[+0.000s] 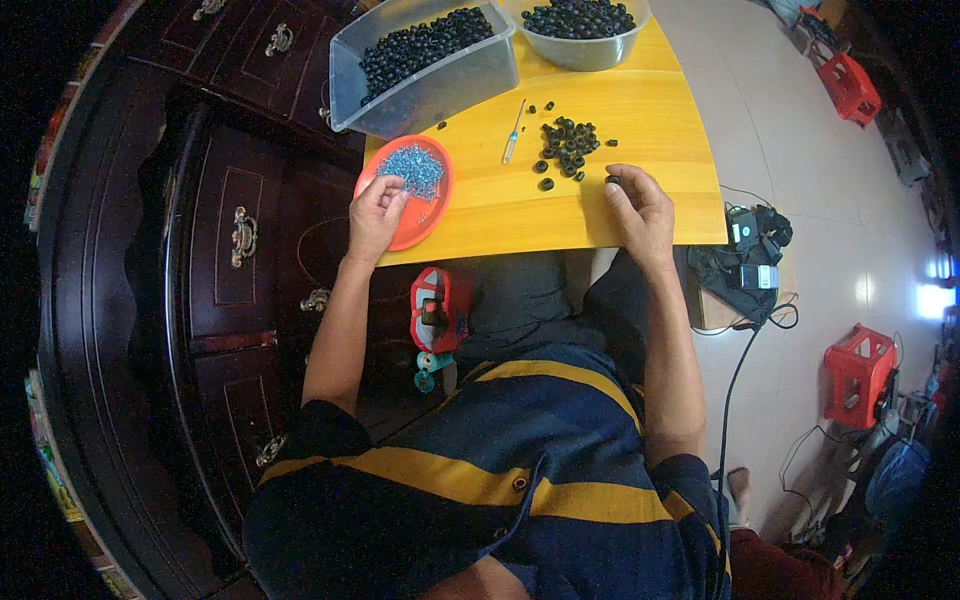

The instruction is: The person inserts small blue plastic pins into black plastic housings by hand.

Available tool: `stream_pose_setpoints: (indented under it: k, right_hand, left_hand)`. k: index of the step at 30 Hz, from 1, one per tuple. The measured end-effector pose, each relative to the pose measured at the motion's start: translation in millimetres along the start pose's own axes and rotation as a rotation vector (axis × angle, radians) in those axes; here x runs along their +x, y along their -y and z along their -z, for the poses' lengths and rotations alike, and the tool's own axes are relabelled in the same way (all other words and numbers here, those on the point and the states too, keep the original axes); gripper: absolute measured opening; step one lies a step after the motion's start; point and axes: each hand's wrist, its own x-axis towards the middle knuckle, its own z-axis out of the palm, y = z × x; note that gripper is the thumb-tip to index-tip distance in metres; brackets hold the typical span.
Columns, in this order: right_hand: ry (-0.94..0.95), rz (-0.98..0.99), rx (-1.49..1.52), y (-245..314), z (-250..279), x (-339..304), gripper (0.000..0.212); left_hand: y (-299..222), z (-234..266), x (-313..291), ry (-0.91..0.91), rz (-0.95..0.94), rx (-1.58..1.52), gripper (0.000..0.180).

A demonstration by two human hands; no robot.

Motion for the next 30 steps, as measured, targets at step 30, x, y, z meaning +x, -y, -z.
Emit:
stream_pose_setpoints:
  k: [30]
  right_hand:
    - [0.408, -0.429, 0.639, 75, -50, -38, 0.019]
  left_hand:
    - [-167, -80, -22, 0.127, 0.19, -0.981, 0.018]
